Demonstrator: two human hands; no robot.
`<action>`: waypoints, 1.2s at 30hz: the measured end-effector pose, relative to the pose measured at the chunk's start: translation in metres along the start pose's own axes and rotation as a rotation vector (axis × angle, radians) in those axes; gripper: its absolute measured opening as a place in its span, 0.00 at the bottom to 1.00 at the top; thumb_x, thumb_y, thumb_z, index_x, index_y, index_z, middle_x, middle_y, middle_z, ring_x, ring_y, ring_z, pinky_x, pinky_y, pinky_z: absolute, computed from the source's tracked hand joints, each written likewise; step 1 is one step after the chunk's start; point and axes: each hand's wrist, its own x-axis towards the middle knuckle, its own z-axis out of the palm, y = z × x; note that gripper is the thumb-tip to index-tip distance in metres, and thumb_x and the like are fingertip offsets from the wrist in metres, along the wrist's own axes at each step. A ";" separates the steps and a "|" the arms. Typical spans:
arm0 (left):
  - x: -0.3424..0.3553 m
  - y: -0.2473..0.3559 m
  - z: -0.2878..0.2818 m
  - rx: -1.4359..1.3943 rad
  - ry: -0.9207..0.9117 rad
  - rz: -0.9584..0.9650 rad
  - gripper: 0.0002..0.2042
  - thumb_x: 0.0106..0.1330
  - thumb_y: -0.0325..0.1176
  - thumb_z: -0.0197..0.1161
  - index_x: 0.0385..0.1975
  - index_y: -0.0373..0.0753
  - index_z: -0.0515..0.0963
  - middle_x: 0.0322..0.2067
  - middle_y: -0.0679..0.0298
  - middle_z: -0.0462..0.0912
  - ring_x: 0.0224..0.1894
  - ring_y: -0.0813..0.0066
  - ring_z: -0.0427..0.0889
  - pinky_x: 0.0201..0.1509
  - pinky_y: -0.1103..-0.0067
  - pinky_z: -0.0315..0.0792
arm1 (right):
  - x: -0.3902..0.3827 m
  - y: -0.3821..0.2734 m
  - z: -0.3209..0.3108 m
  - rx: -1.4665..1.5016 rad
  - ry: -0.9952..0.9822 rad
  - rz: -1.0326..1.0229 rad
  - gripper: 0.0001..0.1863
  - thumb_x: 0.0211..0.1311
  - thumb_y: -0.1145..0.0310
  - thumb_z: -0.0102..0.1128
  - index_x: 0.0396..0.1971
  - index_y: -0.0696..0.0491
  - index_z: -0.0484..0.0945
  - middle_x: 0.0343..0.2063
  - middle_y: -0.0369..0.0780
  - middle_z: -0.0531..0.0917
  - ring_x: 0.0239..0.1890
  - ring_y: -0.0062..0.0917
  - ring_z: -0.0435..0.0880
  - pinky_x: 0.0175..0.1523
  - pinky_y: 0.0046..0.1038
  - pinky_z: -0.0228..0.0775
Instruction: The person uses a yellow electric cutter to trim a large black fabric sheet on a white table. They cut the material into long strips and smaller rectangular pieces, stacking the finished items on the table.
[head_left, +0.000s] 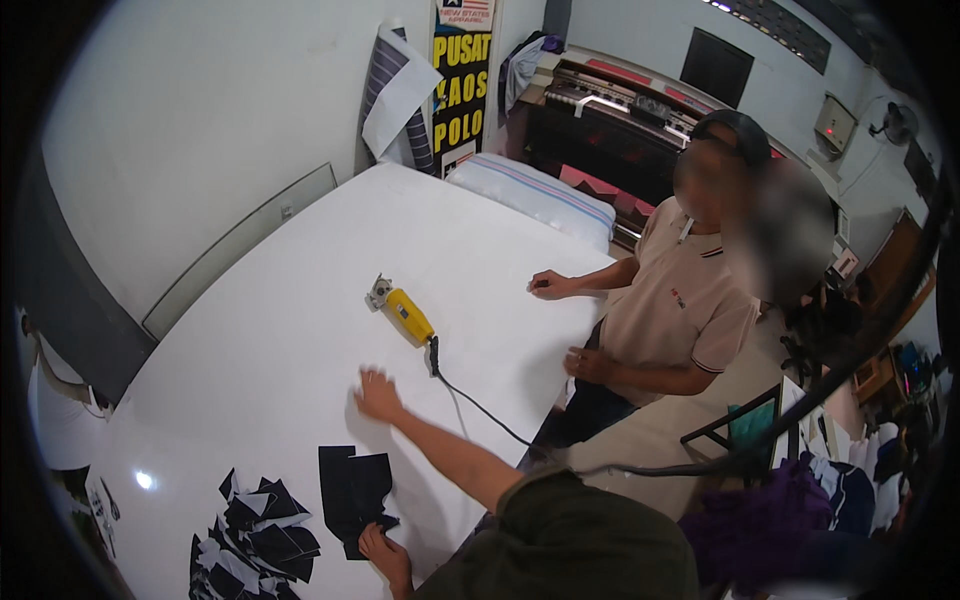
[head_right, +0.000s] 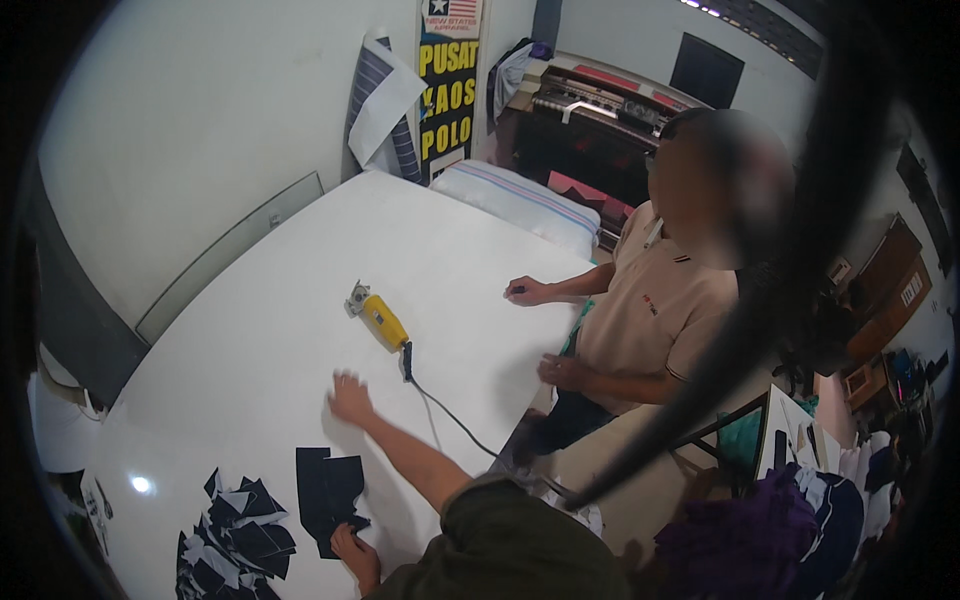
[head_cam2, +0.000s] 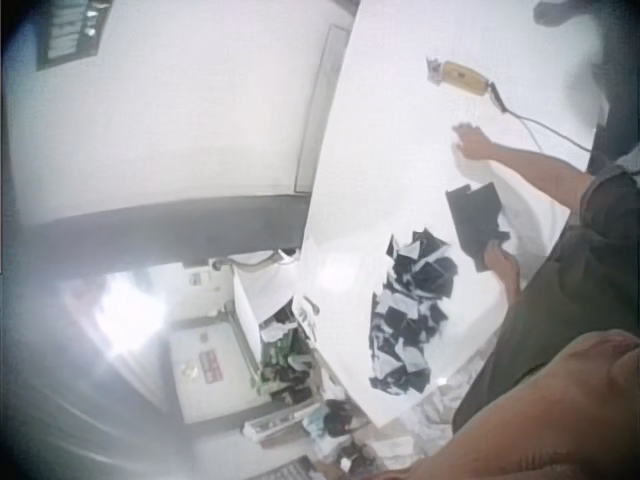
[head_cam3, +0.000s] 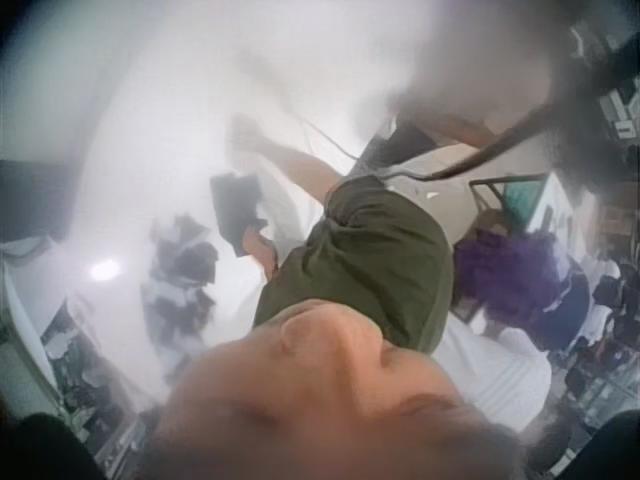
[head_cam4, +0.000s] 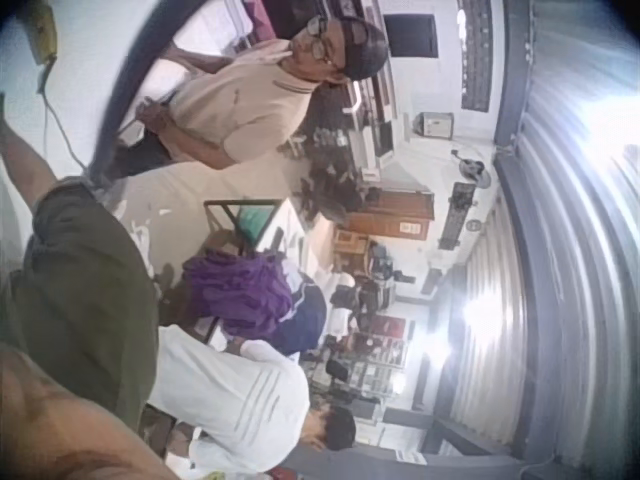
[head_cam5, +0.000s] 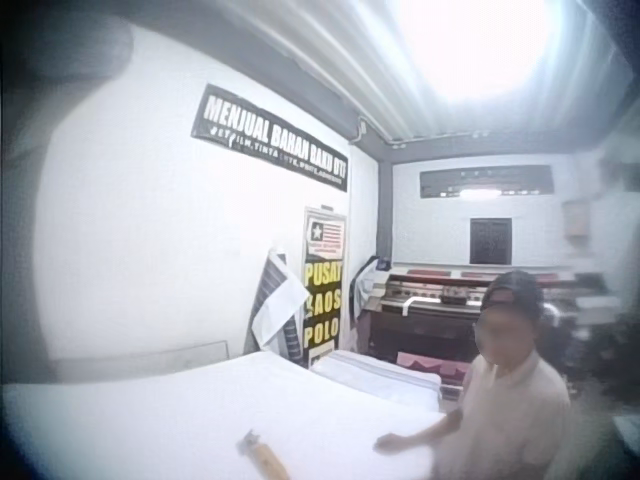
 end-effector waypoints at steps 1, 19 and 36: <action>0.003 -0.004 -0.003 -0.019 -0.018 0.031 0.13 0.59 0.17 0.55 0.44 0.30 0.76 0.50 0.48 0.79 0.59 0.47 0.73 0.68 0.56 0.61 | -0.037 -0.008 0.009 0.081 -0.057 -0.074 0.36 0.70 0.51 0.58 0.68 0.61 0.65 0.59 0.55 0.75 0.57 0.48 0.78 0.55 0.56 0.73; 0.003 -0.057 -0.022 -0.110 -0.060 0.148 0.12 0.57 0.15 0.52 0.40 0.33 0.74 0.45 0.50 0.78 0.53 0.47 0.73 0.61 0.57 0.63 | -0.272 -0.048 -0.033 0.149 -0.219 -0.426 0.28 0.74 0.56 0.56 0.67 0.56 0.71 0.72 0.46 0.67 0.79 0.43 0.56 0.82 0.50 0.43; 0.026 -0.040 -0.063 -0.137 -0.281 0.277 0.10 0.65 0.28 0.65 0.44 0.36 0.85 0.43 0.49 0.88 0.48 0.50 0.83 0.59 0.60 0.70 | -0.267 -0.043 -0.034 0.241 -0.307 -0.384 0.22 0.65 0.70 0.61 0.58 0.56 0.76 0.65 0.45 0.74 0.74 0.46 0.65 0.79 0.50 0.51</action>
